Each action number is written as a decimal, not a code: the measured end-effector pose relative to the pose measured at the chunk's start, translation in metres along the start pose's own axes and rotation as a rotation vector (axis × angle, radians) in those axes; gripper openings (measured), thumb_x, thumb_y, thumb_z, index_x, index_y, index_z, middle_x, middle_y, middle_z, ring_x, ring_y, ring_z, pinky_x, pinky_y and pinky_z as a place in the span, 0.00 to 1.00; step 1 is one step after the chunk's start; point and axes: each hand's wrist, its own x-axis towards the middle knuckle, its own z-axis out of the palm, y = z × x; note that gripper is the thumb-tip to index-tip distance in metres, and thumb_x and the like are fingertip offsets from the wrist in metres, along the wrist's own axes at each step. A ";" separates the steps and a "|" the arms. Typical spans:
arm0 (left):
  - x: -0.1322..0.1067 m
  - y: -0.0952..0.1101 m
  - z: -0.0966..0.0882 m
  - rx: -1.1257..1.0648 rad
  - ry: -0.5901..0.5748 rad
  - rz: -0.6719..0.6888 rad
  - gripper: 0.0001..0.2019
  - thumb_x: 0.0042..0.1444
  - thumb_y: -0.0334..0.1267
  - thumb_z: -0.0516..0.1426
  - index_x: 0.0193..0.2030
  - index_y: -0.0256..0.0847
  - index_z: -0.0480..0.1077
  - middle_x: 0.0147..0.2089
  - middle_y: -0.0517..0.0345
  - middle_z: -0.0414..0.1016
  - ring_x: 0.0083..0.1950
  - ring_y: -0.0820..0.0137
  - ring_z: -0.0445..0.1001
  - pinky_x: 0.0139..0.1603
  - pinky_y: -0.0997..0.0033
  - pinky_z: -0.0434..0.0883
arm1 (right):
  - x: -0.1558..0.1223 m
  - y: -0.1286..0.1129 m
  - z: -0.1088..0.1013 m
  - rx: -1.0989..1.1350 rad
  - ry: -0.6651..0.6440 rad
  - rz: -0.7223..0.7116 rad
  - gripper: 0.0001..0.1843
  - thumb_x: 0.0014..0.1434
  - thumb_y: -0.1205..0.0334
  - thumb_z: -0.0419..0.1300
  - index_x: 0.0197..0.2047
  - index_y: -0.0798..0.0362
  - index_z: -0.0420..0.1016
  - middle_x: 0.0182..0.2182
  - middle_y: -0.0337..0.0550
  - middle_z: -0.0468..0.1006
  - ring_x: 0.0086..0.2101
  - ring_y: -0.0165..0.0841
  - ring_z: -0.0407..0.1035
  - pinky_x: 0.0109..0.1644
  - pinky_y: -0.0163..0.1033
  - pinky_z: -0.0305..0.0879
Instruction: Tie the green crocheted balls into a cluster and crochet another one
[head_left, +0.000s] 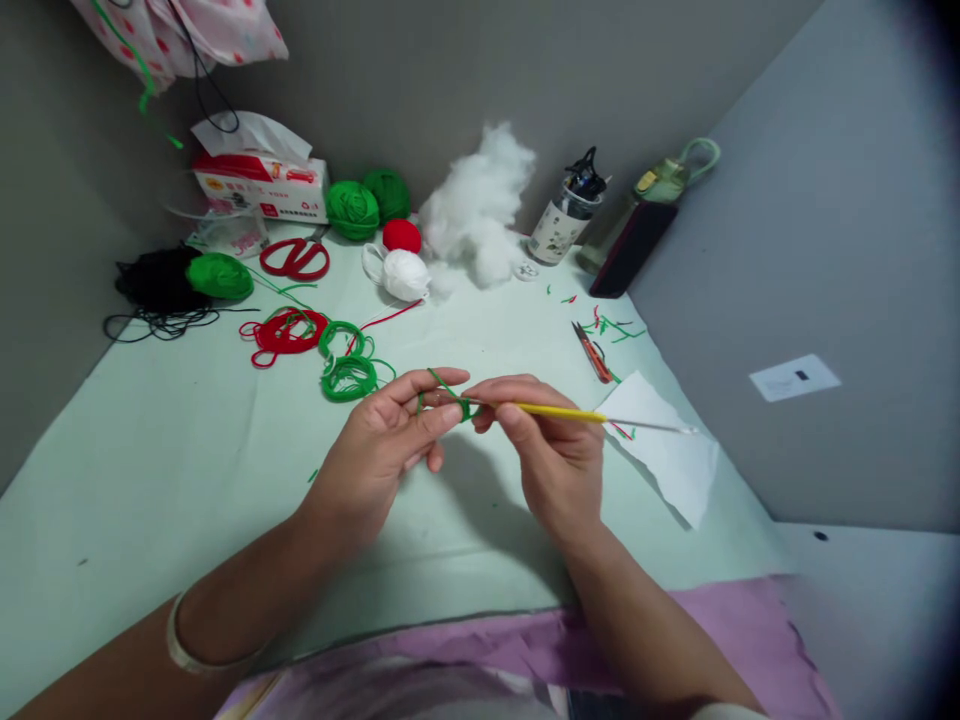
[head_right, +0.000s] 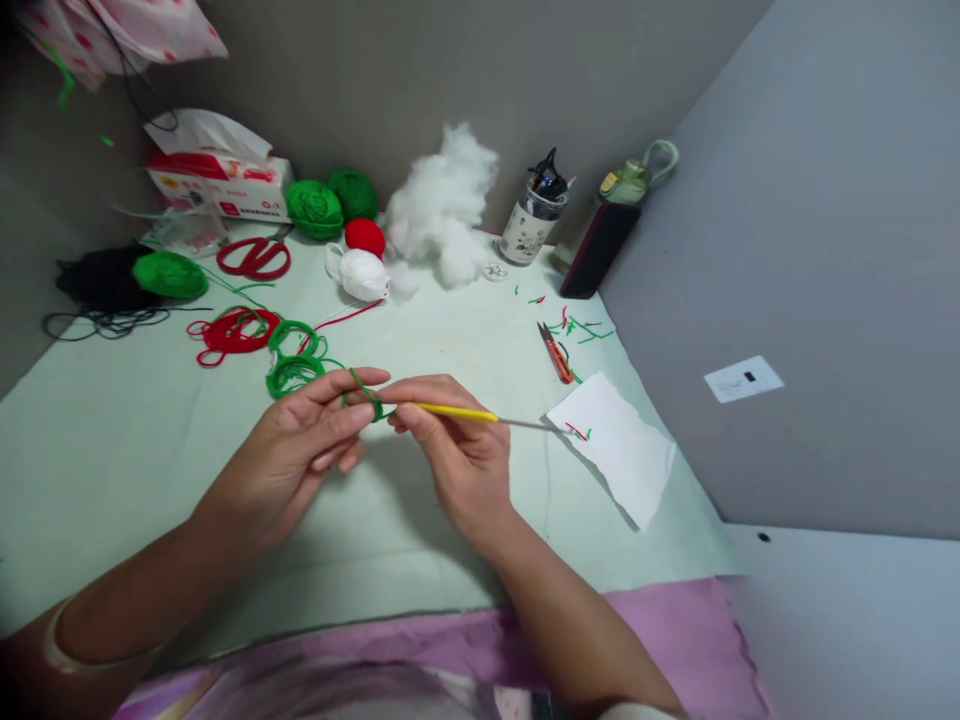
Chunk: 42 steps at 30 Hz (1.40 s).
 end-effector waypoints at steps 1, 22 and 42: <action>0.000 0.000 0.000 0.005 -0.003 -0.001 0.10 0.57 0.34 0.69 0.46 0.43 0.83 0.36 0.63 0.74 0.21 0.85 0.53 0.23 0.83 0.64 | 0.000 0.000 -0.001 0.037 0.002 0.021 0.07 0.69 0.62 0.63 0.44 0.47 0.85 0.39 0.43 0.84 0.33 0.31 0.76 0.39 0.40 0.76; -0.001 0.006 -0.003 -0.121 -0.046 -0.148 0.17 0.56 0.34 0.70 0.53 0.39 0.80 0.23 0.73 0.57 0.20 0.85 0.46 0.22 0.85 0.61 | -0.005 -0.002 -0.003 -0.367 0.009 -0.322 0.12 0.70 0.70 0.58 0.49 0.49 0.81 0.40 0.45 0.83 0.38 0.34 0.79 0.41 0.42 0.79; 0.002 0.004 -0.004 -0.210 -0.026 -0.154 0.12 0.55 0.31 0.70 0.47 0.38 0.83 0.24 0.70 0.57 0.20 0.86 0.45 0.20 0.89 0.60 | -0.005 -0.001 -0.004 -0.333 0.024 -0.307 0.15 0.68 0.72 0.60 0.51 0.46 0.83 0.40 0.44 0.83 0.39 0.34 0.78 0.42 0.41 0.77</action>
